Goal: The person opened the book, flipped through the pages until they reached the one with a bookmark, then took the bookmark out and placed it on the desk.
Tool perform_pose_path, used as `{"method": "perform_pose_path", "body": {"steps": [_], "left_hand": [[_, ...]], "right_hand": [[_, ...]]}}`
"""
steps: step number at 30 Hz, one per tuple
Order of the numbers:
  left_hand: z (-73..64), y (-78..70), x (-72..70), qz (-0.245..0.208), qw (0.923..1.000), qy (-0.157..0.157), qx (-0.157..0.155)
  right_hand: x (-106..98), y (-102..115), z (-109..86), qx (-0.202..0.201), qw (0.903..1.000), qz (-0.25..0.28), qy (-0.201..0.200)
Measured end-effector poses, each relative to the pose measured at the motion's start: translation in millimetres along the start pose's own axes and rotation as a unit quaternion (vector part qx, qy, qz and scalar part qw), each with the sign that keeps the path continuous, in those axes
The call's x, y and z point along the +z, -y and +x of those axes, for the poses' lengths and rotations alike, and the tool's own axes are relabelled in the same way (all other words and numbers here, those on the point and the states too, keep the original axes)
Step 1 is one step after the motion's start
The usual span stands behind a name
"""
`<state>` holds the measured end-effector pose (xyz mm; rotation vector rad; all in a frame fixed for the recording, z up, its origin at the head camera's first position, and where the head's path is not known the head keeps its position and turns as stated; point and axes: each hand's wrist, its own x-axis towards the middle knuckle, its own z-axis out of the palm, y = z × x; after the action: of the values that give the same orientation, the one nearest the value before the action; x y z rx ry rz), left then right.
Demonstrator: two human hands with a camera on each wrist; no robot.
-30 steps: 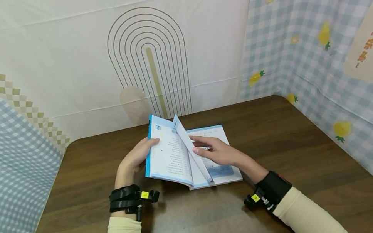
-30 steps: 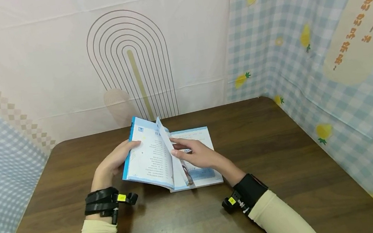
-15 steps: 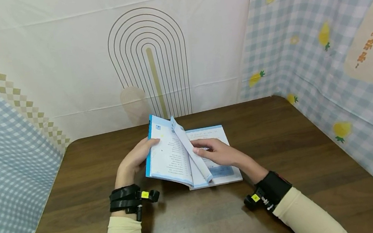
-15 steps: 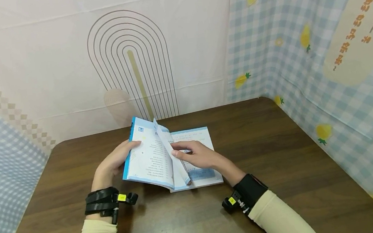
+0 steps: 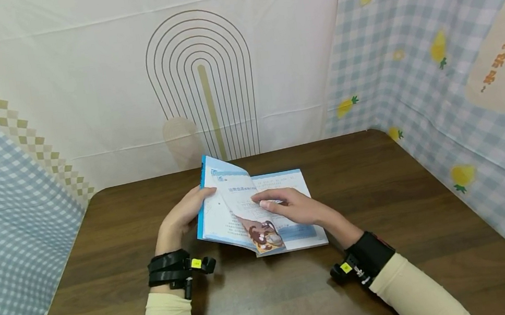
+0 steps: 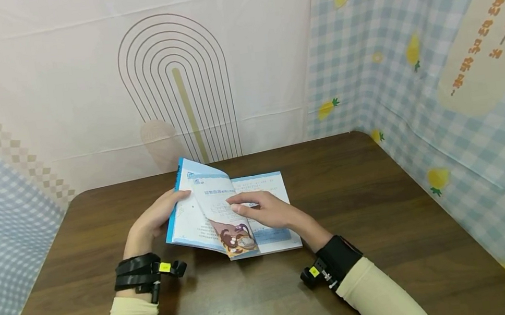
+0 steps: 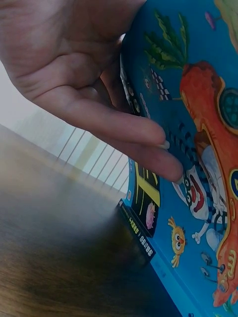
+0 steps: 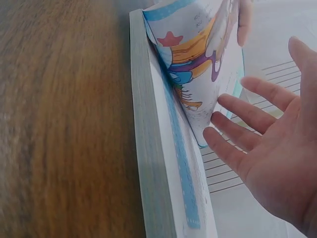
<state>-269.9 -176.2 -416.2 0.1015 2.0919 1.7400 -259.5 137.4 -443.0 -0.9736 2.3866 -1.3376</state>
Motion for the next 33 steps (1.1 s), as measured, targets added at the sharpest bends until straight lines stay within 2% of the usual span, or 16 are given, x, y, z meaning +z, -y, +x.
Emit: {"method": "perform_pose_path", "body": {"steps": [15, 26, 33], "left_hand": [[3.4, -2.4, 2.5, 0.01, 0.9999, -0.008, -0.004], [4.1, -1.6, 1.7, 0.008, 0.9998, 0.015, 0.005], [2.5, -2.7, 0.6, 0.006, 0.9996, 0.025, 0.014]], "right_hand": [[5, -1, -1.8, -0.013, 0.999, -0.017, 0.038], [12, 3, -0.7, -0.029, 0.998, -0.014, 0.054], [14, 7, 0.6, -0.024, 0.9971, -0.018, 0.07]]}}
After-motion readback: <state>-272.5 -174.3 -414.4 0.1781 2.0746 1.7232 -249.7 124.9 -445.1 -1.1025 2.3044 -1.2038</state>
